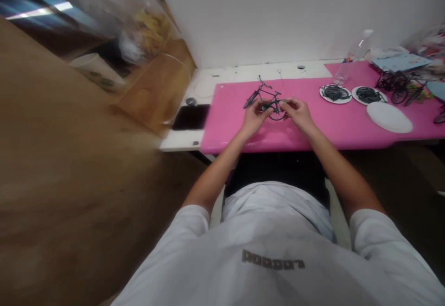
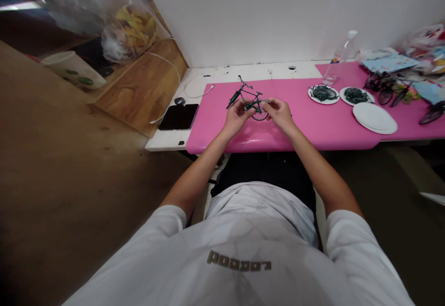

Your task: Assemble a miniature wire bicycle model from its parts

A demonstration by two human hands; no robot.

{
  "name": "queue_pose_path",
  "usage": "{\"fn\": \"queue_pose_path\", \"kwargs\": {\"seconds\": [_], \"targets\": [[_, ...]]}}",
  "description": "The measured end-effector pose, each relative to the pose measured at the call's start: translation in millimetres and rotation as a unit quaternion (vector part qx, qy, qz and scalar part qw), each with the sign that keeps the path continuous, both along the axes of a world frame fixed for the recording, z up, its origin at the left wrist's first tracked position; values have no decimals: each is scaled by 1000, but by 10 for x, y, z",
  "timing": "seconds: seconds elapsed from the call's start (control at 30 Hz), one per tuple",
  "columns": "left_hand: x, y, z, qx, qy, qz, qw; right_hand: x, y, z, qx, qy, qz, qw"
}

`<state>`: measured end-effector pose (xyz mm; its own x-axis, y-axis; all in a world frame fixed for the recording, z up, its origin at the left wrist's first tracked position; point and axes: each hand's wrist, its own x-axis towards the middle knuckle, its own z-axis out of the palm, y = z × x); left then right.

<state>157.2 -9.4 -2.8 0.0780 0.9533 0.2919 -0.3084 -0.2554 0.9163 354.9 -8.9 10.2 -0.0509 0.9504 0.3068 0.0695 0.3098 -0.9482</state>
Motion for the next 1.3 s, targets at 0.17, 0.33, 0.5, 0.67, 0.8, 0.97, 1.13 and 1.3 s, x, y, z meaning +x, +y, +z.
{"fn": "queue_pose_path", "kwargs": {"seconds": [0.17, 0.33, 0.5, 0.67, 0.8, 0.97, 1.13, 1.3], "targets": [[6, 12, -24, 2, 6, 2, 1000, 23, 25, 1, 0, 0, -6, 1000], [5, 33, -75, 11, 1, -6, 1000, 47, 73, -32, 13, -14, -6, 1000], [2, 70, -121, 22, 18, -10, 1000, 50, 112, -52, 29, -35, 18, 999], [-26, 70, -98, 33, 4, 5, 999, 45, 114, -51, 37, -30, 38, 998], [-64, 47, -27, 26, 15, 26, 999, 84, 133, -56, 39, -25, 38, 998], [-72, 14, 37, 16, 14, 30, 999, 120, 152, -61, 44, -45, 21, 998], [-60, 10, 26, 11, 7, 40, 999, 147, 186, -83, 74, -57, -4, 996], [-80, 107, -103, 68, 43, 49, 996, 191, 228, -91, 89, -61, -26, 994]]}}
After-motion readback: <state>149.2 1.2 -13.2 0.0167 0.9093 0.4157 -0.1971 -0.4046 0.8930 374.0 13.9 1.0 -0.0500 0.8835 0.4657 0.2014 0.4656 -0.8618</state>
